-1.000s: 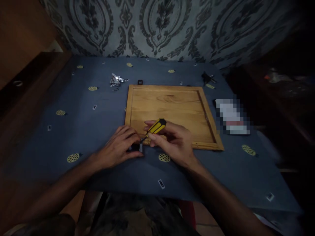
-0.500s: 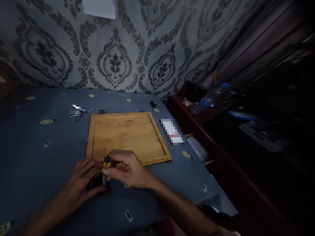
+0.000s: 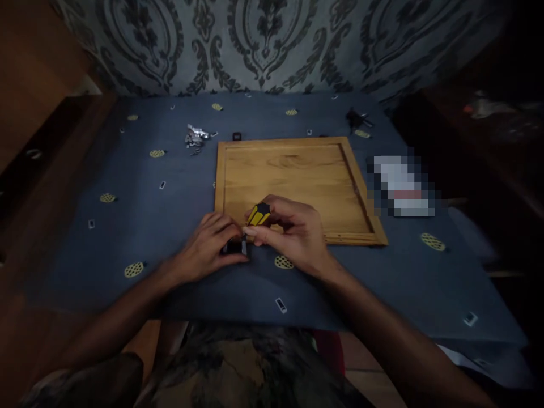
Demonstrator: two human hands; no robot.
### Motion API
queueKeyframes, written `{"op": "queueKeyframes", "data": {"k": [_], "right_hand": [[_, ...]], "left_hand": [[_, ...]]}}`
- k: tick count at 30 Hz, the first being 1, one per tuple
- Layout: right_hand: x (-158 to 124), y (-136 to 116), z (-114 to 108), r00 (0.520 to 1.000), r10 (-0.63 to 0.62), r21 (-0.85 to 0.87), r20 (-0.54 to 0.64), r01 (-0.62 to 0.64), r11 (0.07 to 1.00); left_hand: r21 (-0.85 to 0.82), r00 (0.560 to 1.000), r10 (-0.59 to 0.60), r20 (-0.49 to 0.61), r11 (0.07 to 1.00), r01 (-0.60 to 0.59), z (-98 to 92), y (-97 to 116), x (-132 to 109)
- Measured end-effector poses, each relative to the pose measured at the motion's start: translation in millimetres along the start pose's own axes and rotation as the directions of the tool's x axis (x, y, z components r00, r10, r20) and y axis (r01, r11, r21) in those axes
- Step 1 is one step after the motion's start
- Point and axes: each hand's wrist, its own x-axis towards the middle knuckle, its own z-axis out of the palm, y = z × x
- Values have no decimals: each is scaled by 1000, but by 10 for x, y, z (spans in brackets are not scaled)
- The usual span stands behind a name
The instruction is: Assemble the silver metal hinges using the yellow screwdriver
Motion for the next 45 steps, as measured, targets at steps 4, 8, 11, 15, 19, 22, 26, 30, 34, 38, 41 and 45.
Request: {"op": "queueKeyframes", "data": {"k": [4,8,11,15,19,22,26,30,34,38,41,45], "right_hand": [[-16,31,41,1000,-11,4,-29,11,1000],[-57,-16,61,988,-127,-107,-93,117,987],[-108,-102,44,954,-187,-167,-235,150,975],[-133,-145,3,940,-172,-96,-295,150,984],[-132,-82,-9,964,-101,-101,-246,78,992],[-137,-37,-12,974,-79,-132,-211,52,990],[-139,-18,-17,977,-53,-147,-205,22,989],[-134,-17,-9,981,-27,-150,-191,-2,989],[-146,13,1,982,-22,-173,-187,-11,985],[-159,51,1,983,-41,-196,-176,5,981],[-154,40,-5,989,-40,-204,-140,10,979],[-124,-29,-46,997,-29,-215,-68,14,976]], "left_hand": [[-11,1000,14,-4,1000,-14,-6,5,-7],[1,1000,10,16,1000,-10,-17,11,3],[-1,999,7,33,1000,-7,-28,16,14],[-6,999,25,27,1000,-25,-40,25,21],[-24,999,25,20,999,-25,-45,28,19],[-40,1000,9,27,999,-8,-44,28,16],[-30,1000,12,16,999,-11,-36,31,14],[-19,1000,4,21,1000,-3,-35,36,15],[-33,1000,0,25,999,1,-40,38,14],[-37,999,1,35,999,0,-39,30,11],[-39,999,2,43,999,0,-35,15,8],[-34,997,-10,72,999,12,-34,-2,4]]}}
